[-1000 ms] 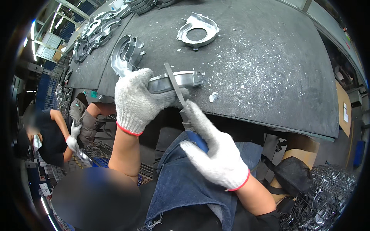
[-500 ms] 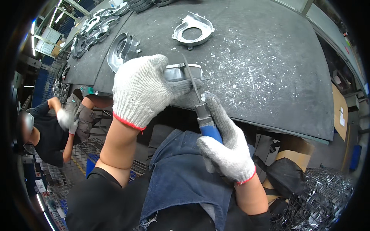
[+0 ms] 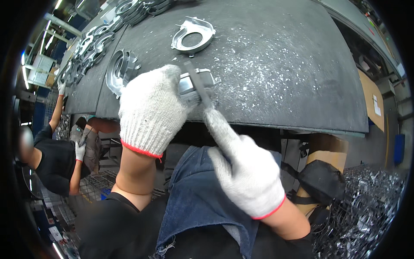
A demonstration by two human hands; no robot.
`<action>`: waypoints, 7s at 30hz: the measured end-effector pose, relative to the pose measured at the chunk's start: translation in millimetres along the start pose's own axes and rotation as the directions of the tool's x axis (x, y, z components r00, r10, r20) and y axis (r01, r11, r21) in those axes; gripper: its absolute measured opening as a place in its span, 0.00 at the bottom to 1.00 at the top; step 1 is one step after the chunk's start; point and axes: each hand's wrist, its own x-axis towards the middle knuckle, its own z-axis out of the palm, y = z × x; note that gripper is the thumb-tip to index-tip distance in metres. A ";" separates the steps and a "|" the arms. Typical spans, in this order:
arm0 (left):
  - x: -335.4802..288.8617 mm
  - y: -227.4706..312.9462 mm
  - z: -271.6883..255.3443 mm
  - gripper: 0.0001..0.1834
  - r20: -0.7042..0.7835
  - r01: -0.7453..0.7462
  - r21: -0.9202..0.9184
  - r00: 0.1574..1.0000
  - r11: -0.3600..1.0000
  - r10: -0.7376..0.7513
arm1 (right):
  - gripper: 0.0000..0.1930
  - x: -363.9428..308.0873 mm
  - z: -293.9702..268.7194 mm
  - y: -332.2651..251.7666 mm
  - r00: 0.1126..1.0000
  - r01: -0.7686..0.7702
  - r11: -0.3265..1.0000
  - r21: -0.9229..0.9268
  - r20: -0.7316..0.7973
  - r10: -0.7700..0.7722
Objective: The person deburrs metal parts using a hand file, rotating each piece to scrape along different edges and surfaces, and places the parts on the workbench.
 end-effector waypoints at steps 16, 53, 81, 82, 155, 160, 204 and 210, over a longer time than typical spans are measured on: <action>-56.9 -16.5 15.9 0.32 -0.048 0.195 -0.314 0.974 0.929 -0.221 | 0.43 -14.6 8.2 5.6 0.717 -0.647 0.196 0.737 0.499 0.487; 38.3 -115.5 27.3 0.25 -0.133 -0.674 -0.576 0.635 0.462 0.761 | 0.39 15.5 -23.9 51.1 0.684 -0.513 0.718 0.471 0.729 0.011; -40.8 -61.6 91.9 0.37 -0.312 -0.120 -0.559 0.947 0.821 -0.074 | 0.53 -41.8 8.3 33.4 0.726 -0.646 0.068 0.761 0.584 0.364; -42.2 -59.7 92.1 0.37 -0.289 -0.086 -0.566 0.952 0.820 -0.100 | 0.53 -43.3 8.1 33.8 0.726 -0.643 0.065 0.763 0.581 0.368; -19.2 8.0 28.7 0.20 -0.108 -0.317 -0.100 0.946 0.943 0.306 | 0.33 -31.8 0.3 -1.1 0.924 -0.383 0.874 -0.300 -0.111 0.367; 1.8 9.5 17.7 0.20 -0.008 -0.060 -0.214 0.998 0.975 0.060 | 0.40 -46.1 5.3 54.1 0.897 -0.441 0.897 0.014 0.034 0.440; -24.8 -49.1 29.1 0.25 -0.022 0.057 -0.073 0.998 0.996 -0.059 | 0.30 18.4 18.8 15.9 0.938 -0.346 0.882 0.321 0.136 0.318; -24.9 -57.0 27.0 0.25 -0.023 0.118 -0.176 0.992 0.977 -0.124 | 0.32 14.5 21.5 24.5 0.939 -0.315 0.907 0.279 0.233 0.254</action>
